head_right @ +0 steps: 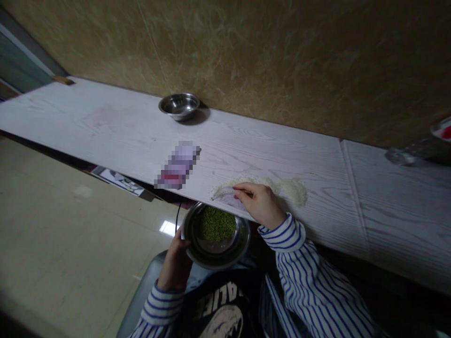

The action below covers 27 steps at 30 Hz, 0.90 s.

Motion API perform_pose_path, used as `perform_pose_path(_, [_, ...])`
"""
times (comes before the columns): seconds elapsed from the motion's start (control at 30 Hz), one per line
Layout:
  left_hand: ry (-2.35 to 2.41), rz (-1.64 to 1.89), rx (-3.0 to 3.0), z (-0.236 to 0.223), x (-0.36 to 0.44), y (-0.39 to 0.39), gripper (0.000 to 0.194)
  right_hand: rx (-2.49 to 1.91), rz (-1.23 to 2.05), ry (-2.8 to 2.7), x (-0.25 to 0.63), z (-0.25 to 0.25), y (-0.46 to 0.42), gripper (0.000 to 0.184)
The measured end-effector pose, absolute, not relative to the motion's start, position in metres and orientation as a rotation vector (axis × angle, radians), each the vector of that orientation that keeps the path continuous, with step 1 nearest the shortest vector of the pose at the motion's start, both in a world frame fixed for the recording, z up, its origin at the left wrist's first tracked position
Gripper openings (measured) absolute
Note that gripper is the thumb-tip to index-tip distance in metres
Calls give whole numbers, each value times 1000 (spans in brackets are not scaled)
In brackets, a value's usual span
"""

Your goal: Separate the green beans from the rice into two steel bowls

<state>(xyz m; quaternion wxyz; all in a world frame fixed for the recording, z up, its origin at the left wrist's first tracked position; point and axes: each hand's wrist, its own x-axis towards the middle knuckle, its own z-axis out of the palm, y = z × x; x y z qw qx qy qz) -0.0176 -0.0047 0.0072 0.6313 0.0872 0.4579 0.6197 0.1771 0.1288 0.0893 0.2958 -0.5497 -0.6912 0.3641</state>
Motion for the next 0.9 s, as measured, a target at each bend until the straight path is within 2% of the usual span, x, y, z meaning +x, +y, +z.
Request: perform_pose_path(0.9, [1050,1420,212,7,-17,-3,55,-1490,914,-1882,168,84,129,20])
